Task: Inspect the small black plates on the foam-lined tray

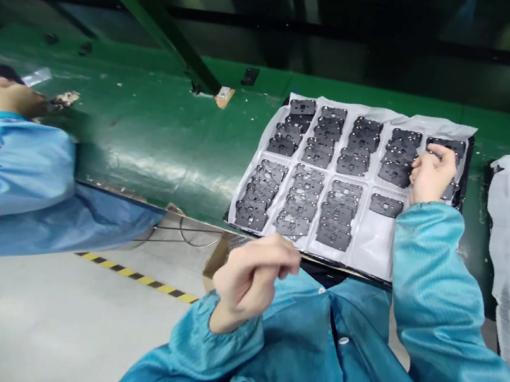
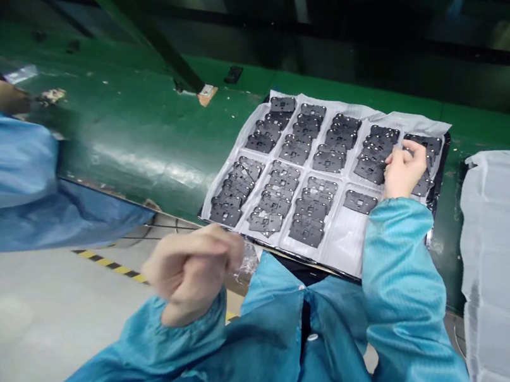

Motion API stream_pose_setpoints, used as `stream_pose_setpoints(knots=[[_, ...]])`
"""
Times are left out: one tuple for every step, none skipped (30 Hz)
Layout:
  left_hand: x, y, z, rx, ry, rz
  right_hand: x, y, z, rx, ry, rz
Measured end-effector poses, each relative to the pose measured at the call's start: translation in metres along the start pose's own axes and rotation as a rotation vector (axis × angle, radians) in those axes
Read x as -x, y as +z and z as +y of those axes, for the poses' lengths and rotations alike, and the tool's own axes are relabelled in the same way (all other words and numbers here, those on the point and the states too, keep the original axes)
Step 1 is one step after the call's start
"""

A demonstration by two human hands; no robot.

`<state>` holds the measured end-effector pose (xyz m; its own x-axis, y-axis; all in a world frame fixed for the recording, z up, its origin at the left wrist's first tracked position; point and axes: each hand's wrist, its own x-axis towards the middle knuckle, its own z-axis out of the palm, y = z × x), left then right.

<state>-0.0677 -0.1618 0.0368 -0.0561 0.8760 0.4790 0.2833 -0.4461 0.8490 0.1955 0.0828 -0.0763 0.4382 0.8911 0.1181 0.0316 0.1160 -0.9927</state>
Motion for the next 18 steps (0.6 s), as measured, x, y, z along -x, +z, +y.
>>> stream_pose_setpoints(knots=[[-0.001, -0.004, -0.017, -0.068, 0.022, 0.006, 0.0, 0.0, 0.001, 0.002, -0.004, 0.001], [0.0, -0.009, -0.032, -0.153, 0.021, 0.026, 0.0, 0.0, 0.001, 0.003, -0.004, 0.006], [0.001, -0.015, -0.046, -0.234, -0.001, 0.061, 0.0, 0.0, 0.002, 0.002, -0.003, 0.011], [0.003, -0.02, -0.057, -0.306, -0.038, 0.108, -0.001, 0.0, 0.002, 0.0, -0.001, 0.019], [0.005, -0.024, -0.066, -0.367, -0.068, 0.146, -0.001, 0.0, 0.002, -0.003, 0.0, 0.025], [0.007, -0.026, -0.071, -0.424, -0.082, 0.166, -0.001, 0.0, 0.003, -0.004, -0.003, 0.03], [0.007, -0.026, -0.074, -0.484, -0.08, 0.155, -0.001, 0.0, 0.003, -0.003, -0.009, 0.03], [0.007, -0.024, -0.074, -0.542, -0.062, 0.101, -0.001, 0.0, 0.003, 0.001, -0.017, 0.028], [0.006, -0.019, -0.073, -0.59, -0.032, 0.008, -0.001, 0.0, 0.003, 0.006, -0.025, 0.026], [0.003, -0.011, -0.07, -0.624, 0.002, -0.106, -0.001, 0.0, 0.003, 0.009, -0.029, 0.023], [0.0, -0.002, -0.067, -0.644, 0.028, -0.229, -0.001, 0.0, 0.003, 0.011, -0.026, 0.021], [-0.004, 0.008, -0.064, -0.657, 0.04, -0.347, -0.001, 0.0, 0.003, 0.01, -0.02, 0.021], [-0.008, 0.019, -0.062, -0.674, 0.04, -0.448, 0.0, 0.0, 0.002, 0.008, -0.012, 0.023], [-0.013, 0.029, -0.061, -0.694, 0.033, -0.521, 0.0, 0.0, 0.002, 0.006, -0.004, 0.024], [-0.018, 0.038, -0.061, -0.717, 0.018, -0.57, 0.001, 0.0, 0.001, 0.006, 0.001, 0.024], [-0.024, 0.045, -0.062, -0.74, 0.005, -0.603, 0.001, 0.0, 0.0, 0.006, 0.001, 0.025], [-0.029, 0.052, -0.065, -0.762, -0.002, -0.626, 0.002, 0.0, 0.0, 0.007, -0.001, 0.023], [-0.033, 0.056, -0.068, -0.781, -0.002, -0.641, 0.002, 0.0, -0.001, 0.008, -0.002, 0.02]])
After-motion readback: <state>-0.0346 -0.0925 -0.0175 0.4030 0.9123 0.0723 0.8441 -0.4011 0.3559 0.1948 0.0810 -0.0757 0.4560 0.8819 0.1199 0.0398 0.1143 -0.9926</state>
